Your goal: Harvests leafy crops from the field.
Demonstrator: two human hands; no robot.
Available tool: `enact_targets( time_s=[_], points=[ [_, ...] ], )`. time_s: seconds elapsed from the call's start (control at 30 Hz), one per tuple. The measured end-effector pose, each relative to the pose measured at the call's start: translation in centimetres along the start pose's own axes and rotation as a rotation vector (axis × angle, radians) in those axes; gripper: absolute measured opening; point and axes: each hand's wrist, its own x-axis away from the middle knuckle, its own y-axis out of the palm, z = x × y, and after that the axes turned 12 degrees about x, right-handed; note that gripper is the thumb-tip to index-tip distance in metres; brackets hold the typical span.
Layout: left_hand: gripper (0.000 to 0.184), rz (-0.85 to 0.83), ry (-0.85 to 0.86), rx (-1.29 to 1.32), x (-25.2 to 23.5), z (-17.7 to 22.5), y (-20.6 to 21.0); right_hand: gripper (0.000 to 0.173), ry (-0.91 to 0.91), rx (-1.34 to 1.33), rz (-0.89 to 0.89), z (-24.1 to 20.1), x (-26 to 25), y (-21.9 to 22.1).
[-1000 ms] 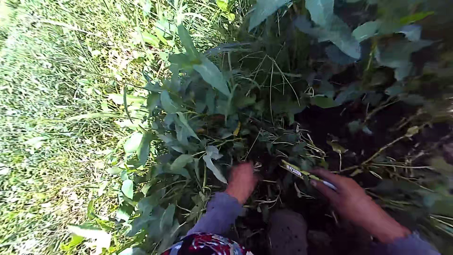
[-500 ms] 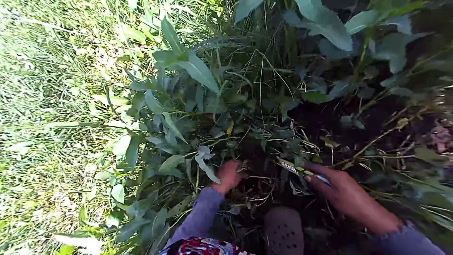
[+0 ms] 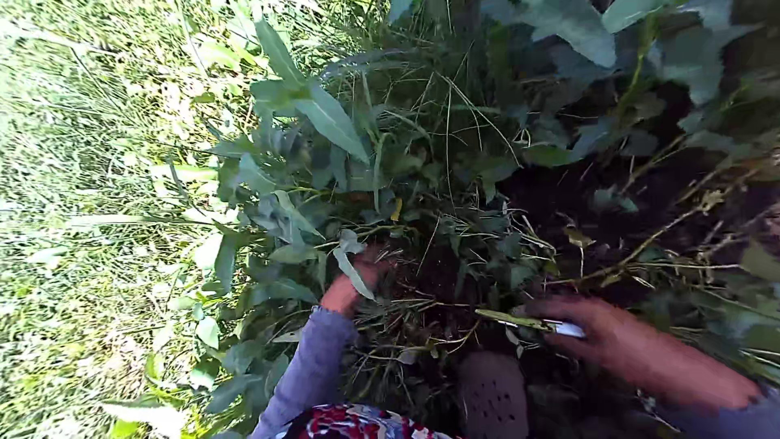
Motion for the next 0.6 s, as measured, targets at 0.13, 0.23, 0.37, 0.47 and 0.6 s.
enact_targets(
  time_s=[0.13,0.23,0.37,0.47,0.6],
  points=[
    [0.032,-0.091,-0.065,-0.322,-0.1,0.1,5.8,0.047,-0.026,0.039,-0.028,-0.2,0.0,-0.1],
    [0.038,-0.175,-0.156,-0.513,-0.3,0.0,8.4,0.048,-0.014,0.087,-0.068,-0.4,0.0,-0.3],
    [0.036,-0.216,-0.132,-0.585,-0.4,-0.3,8.6,0.049,-0.003,0.093,-0.088,-0.6,0.1,-0.2],
    [0.028,-0.228,-0.119,-0.558,-1.1,-0.4,8.2,0.045,0.010,0.105,-0.104,-1.2,-0.1,-0.5],
    [0.027,-0.205,-0.075,-0.378,-1.6,-0.9,7.3,0.048,0.041,0.116,-0.143,-1.6,-0.2,-0.6]
  ],
)
